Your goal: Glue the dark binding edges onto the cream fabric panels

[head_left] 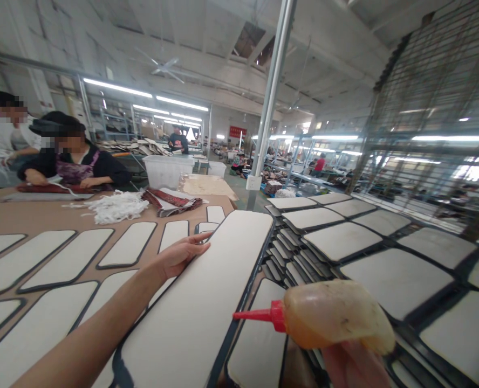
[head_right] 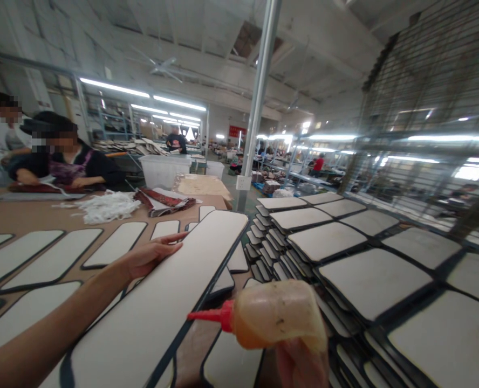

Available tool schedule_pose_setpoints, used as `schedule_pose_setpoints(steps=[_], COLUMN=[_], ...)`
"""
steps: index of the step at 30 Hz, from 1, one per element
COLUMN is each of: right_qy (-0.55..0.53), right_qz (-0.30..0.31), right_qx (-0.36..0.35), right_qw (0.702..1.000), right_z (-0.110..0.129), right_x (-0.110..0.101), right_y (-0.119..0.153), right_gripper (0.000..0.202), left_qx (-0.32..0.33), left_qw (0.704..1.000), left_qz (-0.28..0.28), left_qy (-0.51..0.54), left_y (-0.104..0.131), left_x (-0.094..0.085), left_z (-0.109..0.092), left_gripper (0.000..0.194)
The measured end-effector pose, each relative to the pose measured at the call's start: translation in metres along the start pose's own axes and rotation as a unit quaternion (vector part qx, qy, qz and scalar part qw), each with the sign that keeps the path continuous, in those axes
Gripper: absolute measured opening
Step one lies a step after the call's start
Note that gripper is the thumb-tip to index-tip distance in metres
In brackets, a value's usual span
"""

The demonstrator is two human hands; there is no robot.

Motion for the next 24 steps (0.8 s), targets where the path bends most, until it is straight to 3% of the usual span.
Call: schedule_pose_setpoints(steps=[4,8,14,19,24], right_qy=[-0.025,-0.015,0.015,0.026,0.042], right_qz=[-0.015,-0.025,0.038,0.079,0.085], right_qx=[0.001,0.002,0.009,0.022,-0.004], right_qw=[1.000,1.000,0.999,0.996,0.995], right_z=[0.003,-0.001,-0.012,-0.017,-0.011], right_x=[0.010,-0.002,-0.023,-0.011,-0.009], right_y=[0.006,0.004,-0.009,-0.005,-0.003], right_gripper=[0.064,0.055,0.039,0.028,0.028], left_qx=[-0.003,-0.004,-0.007,0.003,0.006], left_qw=[1.000,1.000,1.000,1.000,1.000], left_qz=[-0.002,0.005,-0.002,0.020,-0.010], left_qy=[0.000,0.007,0.006,0.000,0.008], left_y=[-0.003,-0.008,-0.013,-0.016,-0.018], left_x=[0.000,0.001,-0.005,-0.004,-0.008], left_z=[-0.001,-0.002,-0.002,-0.007,-0.009], left_gripper=[0.074,0.068,0.069,0.071,0.066])
Point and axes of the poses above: each hand's wrist, its own y-axis away from the middle knuckle, its own x-axis out of the palm, z = x × y, the point moved 8 cm from there along -y, towards the middle knuckle, and after that the axes turned 8 degrees about z, right-handed, at the moved point
